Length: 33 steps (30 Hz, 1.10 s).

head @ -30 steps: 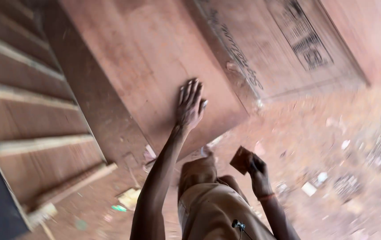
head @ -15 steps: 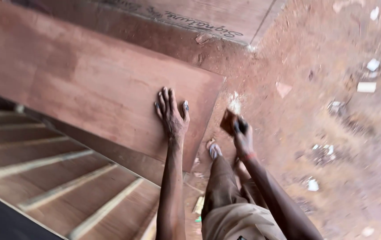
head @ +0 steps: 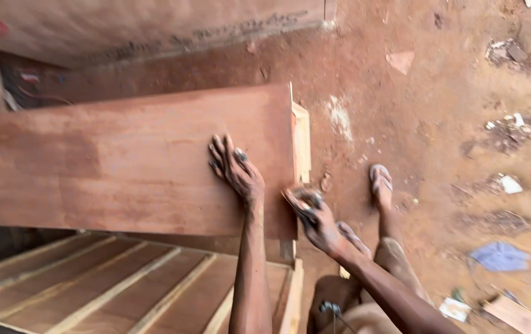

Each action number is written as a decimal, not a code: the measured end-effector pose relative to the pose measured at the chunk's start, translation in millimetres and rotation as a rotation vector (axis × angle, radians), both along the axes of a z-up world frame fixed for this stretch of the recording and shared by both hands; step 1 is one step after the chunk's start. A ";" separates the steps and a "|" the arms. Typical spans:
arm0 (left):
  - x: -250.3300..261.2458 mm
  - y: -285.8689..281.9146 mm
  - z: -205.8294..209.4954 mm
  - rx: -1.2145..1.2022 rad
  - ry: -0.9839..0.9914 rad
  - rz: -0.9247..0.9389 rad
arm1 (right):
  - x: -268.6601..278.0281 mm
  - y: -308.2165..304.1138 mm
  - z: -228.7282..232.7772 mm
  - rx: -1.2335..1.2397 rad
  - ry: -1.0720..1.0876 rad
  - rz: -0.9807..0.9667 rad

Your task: The person stains wood panels by applying a brown liquid with a cloth, wiping the surface repeatedly.

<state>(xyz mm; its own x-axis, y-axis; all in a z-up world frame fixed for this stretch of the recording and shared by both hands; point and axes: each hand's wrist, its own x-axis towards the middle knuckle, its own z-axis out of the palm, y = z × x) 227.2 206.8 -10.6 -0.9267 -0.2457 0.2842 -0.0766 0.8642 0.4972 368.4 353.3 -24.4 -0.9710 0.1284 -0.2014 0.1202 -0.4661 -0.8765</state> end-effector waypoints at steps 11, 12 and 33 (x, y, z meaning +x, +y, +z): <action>-0.5 2.4 0.4 -0.053 -0.015 -0.021 | -166.5 41.3 -29.2 0.291 0.218 -0.053; 1.1 3.0 -0.6 -0.054 -0.024 -0.017 | -162.3 37.6 -37.9 0.294 0.285 -0.052; -2.1 4.7 1.3 -0.099 -0.084 -0.021 | -196.1 59.8 -39.0 0.340 0.192 -0.043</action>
<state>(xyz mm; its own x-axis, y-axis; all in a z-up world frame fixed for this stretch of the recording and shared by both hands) 225.2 211.5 -9.4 -0.9528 -0.2009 0.2276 -0.0959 0.9106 0.4020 172.3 413.1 -63.3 -0.9791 0.1983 0.0446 -0.0746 -0.1468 -0.9864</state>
